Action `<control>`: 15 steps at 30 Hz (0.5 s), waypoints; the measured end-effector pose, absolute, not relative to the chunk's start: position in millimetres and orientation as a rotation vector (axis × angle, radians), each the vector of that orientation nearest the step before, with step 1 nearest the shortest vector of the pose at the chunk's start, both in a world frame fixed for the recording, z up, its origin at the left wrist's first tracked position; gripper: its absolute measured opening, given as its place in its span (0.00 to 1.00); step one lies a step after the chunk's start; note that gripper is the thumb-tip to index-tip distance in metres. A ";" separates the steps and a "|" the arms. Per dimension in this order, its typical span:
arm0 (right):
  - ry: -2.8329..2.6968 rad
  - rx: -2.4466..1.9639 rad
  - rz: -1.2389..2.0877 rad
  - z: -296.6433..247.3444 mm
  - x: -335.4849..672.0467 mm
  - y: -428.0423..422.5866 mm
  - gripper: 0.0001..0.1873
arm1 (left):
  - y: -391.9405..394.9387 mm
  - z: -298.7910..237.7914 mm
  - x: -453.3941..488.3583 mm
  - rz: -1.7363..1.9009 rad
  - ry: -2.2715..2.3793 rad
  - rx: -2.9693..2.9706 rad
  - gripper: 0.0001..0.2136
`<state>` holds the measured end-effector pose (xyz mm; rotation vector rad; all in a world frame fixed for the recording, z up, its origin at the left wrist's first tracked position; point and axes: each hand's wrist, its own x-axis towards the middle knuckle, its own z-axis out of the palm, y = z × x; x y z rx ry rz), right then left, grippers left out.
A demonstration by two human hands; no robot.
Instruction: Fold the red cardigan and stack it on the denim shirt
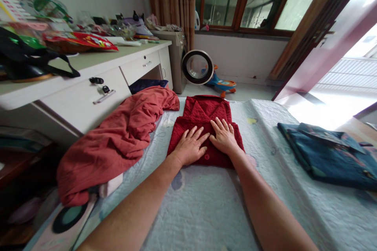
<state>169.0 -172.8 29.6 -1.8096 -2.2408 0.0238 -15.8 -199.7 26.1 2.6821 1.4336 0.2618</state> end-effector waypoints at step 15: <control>-2.129 -1.411 0.337 34.6 189.8 -163.1 0.08 | -200.3 30.0 -14.8 0.231 1.428 2.661 0.26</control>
